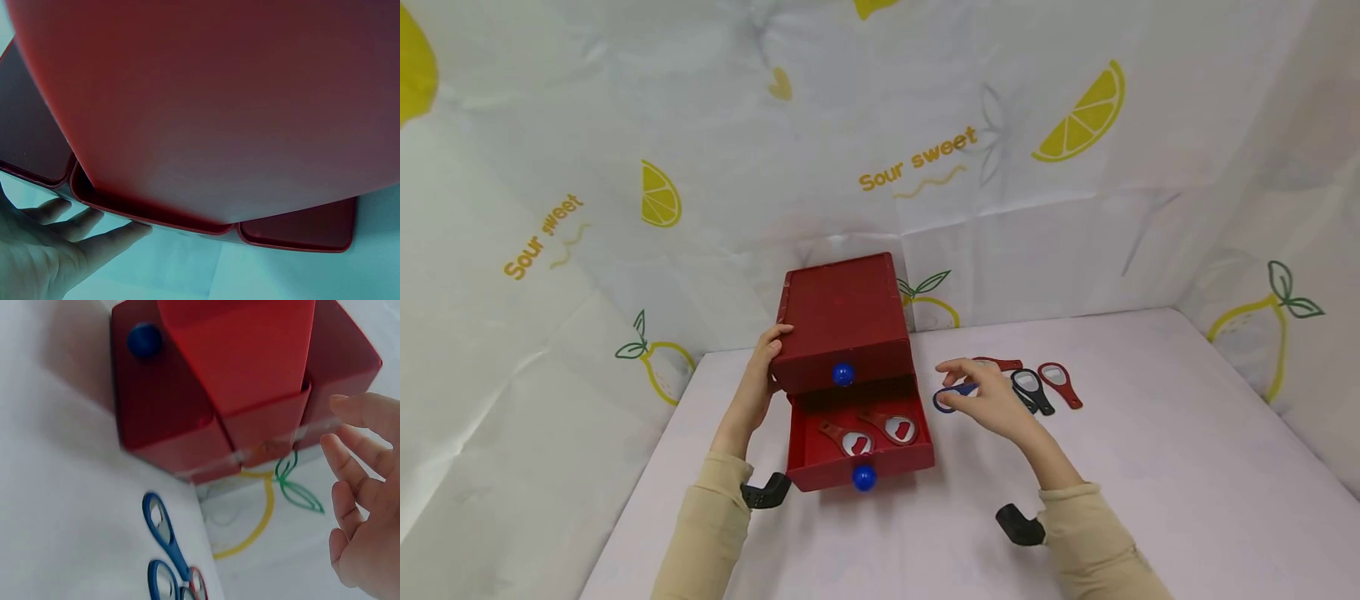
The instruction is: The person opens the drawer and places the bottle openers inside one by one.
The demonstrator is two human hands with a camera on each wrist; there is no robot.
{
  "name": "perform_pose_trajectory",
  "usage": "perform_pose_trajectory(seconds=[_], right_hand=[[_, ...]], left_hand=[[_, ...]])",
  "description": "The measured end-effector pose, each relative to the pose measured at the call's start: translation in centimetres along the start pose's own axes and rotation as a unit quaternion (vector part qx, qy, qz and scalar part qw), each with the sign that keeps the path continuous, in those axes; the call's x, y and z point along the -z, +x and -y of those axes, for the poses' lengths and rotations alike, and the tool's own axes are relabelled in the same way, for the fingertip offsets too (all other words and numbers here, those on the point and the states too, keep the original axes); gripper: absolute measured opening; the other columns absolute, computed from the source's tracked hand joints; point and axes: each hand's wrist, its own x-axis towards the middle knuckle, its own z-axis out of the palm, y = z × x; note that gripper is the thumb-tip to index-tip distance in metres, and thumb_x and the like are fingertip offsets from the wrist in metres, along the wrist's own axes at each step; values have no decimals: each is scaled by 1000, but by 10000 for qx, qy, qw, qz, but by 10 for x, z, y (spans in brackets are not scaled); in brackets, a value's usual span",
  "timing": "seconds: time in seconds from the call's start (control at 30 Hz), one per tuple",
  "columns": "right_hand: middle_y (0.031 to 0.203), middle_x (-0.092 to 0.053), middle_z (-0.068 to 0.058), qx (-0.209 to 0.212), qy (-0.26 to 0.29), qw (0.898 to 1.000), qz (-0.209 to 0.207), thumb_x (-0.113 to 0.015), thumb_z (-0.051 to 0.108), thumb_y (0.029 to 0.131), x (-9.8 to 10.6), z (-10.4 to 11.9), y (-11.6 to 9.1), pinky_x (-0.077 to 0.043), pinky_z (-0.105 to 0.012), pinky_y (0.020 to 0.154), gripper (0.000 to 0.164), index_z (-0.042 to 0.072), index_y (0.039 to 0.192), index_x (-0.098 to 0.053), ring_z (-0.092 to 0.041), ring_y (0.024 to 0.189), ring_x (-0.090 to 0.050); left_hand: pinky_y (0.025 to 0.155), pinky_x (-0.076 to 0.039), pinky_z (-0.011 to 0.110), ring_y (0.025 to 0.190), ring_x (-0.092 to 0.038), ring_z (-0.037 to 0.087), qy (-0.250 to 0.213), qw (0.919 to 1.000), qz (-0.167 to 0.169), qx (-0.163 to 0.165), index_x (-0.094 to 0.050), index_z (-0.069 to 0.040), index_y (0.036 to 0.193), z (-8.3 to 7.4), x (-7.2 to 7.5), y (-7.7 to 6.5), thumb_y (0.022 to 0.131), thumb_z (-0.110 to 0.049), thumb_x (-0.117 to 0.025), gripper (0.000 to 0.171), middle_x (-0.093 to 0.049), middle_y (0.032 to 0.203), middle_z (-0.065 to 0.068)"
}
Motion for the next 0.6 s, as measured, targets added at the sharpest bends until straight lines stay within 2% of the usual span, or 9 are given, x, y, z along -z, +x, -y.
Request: perform_pose_trajectory(seconds=[0.13,0.27,0.47,0.6], right_hand=[[101,-64,-13,-100,-294,9994,-175,-65,19,85,9,-17,-4,-43,-37,76,39,4,121,-57,-31,99,-52],[107,-64,-16,-525,-593,9967,-201,-66,22,85,14,-35,-10,-45,-37,76,43,4,123,-56,-33,101,-54],[107,-62,-21,-1296,-755,9886,-139,-67,23,84,12,-59,-17,-45,-33,72,44,-2,119,-56,-28,93,-56],[108,-62,-24,-1534,-759,9852,-33,-67,22,83,11,-73,-22,-43,-32,72,45,-6,116,-57,-26,90,-55]], left_hand=[[95,-37,48,125,-37,24,-51,9999,66,83,-38,-32,132,-4,0,-3,99,-40,-29,35,-26,146,-5],[96,-35,50,128,-34,27,-47,9998,191,78,-35,-26,135,-15,-1,-9,100,-35,-27,37,-22,149,0],[93,-37,44,126,-36,27,-10,9998,197,68,-33,-20,137,-26,-3,-15,100,-33,-27,40,-21,151,4],[93,-36,45,126,-35,27,-37,9998,188,65,-34,-20,137,-27,-4,-14,99,-32,-28,40,-20,151,4]])
